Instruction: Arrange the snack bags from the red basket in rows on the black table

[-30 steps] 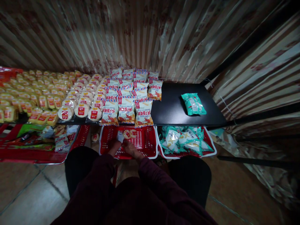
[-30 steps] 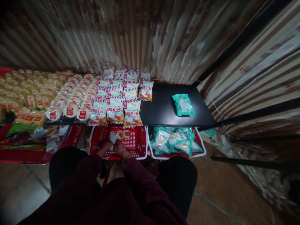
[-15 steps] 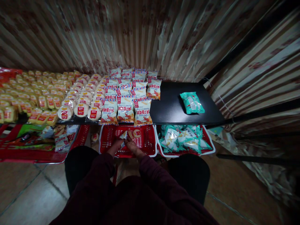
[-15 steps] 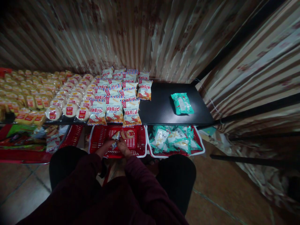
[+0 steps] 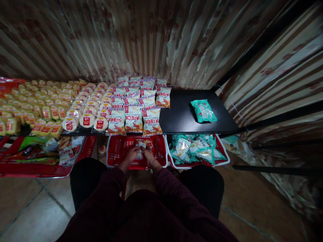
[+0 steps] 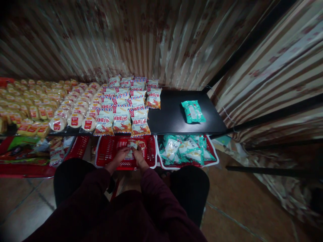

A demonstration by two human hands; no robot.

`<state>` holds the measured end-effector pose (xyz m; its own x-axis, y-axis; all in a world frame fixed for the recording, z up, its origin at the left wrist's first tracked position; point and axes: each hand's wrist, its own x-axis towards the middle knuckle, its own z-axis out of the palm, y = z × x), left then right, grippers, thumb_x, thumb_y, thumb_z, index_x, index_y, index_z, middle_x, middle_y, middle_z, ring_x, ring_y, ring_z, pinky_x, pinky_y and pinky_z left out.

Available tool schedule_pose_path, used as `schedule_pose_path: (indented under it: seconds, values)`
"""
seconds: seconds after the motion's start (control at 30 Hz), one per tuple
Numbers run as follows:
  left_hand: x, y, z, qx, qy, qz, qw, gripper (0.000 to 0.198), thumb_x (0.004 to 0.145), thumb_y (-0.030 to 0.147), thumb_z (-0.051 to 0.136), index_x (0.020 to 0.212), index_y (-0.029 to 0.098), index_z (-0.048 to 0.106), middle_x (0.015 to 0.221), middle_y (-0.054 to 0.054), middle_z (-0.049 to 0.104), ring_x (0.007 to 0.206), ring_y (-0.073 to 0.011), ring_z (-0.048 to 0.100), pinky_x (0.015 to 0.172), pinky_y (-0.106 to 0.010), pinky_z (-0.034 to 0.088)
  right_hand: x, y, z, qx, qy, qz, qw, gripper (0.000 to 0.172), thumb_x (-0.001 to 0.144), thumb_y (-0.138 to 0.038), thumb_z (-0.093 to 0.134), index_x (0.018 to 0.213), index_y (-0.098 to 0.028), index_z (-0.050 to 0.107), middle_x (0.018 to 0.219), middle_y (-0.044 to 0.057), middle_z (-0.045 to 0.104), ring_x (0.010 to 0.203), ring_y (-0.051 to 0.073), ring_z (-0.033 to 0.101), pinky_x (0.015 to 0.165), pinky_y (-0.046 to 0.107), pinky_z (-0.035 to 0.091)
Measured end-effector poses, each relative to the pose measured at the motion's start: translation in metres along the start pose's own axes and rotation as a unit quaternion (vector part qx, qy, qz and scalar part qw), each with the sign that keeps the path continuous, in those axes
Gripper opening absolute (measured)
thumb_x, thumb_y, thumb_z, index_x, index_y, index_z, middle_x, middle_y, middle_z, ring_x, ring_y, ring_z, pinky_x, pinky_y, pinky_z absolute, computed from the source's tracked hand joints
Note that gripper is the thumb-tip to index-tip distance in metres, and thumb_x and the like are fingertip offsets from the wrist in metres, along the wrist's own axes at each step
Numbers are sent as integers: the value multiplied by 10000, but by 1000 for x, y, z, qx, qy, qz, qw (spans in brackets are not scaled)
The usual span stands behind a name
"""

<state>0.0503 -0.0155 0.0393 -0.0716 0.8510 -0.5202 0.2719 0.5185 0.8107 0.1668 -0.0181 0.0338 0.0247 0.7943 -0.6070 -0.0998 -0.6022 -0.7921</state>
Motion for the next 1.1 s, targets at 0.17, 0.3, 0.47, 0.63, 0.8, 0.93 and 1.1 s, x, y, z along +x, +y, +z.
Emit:
schedule_pose_path:
  seconds: [0.17, 0.3, 0.47, 0.63, 0.8, 0.93, 1.1]
  values:
    - [-11, 4, 6, 2, -15, 21, 1000, 283, 755, 142, 563, 1000, 168, 702, 1013, -48, 724, 889, -165, 658, 812, -278, 511, -8, -10, -13, 79, 22, 21, 996, 461, 708, -349, 656, 1123, -226, 499, 868, 23, 691, 752, 185, 667, 702, 316, 537]
    - [-18, 10, 5, 6, -12, 41, 999, 324, 756, 102, 533, 1030, 163, 693, 1044, -46, 717, 926, -159, 650, 850, -269, 496, -11, -13, -21, 123, 31, 25, 992, 516, 654, -265, 678, 1126, -224, 476, 776, -14, 672, 692, 159, 653, 668, 284, 527]
    - [-31, 20, 5, 12, -7, 67, 998, 334, 761, 94, 507, 1035, 156, 688, 1046, -47, 713, 918, -155, 651, 849, -262, 495, -15, -10, -30, 146, 45, 30, 988, 305, 594, -228, 694, 852, -204, 532, 631, -53, 606, 567, 111, 589, 599, 236, 491]
    - [-44, 26, 9, 23, -8, 90, 996, 310, 752, 91, 517, 996, 151, 699, 1040, -57, 716, 951, -163, 649, 887, -273, 483, -18, -13, -40, 157, 64, 26, 985, 235, 614, -199, 630, 828, -204, 535, 628, -48, 614, 572, 123, 590, 610, 247, 492]
    - [-52, 30, 9, 45, 2, 108, 993, 271, 762, 96, 518, 953, 158, 698, 1047, -61, 712, 992, -169, 638, 927, -291, 464, -18, -17, -50, 151, 61, 21, 986, 193, 632, -206, 586, 822, -198, 554, 650, -36, 641, 626, 152, 617, 635, 270, 506]
    - [-53, 34, 8, 67, 16, 113, 991, 257, 777, 96, 516, 969, 146, 679, 1059, -79, 705, 973, -170, 641, 911, -300, 470, -17, -21, -57, 145, 58, 18, 988, 189, 678, -271, 576, 849, -191, 569, 673, -12, 658, 662, 171, 633, 640, 280, 514]
    - [-51, 42, 2, 100, 51, 121, 986, 307, 777, 119, 527, 1057, 161, 645, 1125, -83, 666, 999, -178, 625, 916, -297, 470, -17, -31, -62, 142, 34, 16, 989, 197, 719, -265, 523, 887, -174, 571, 669, 4, 661, 647, 169, 636, 637, 278, 518]
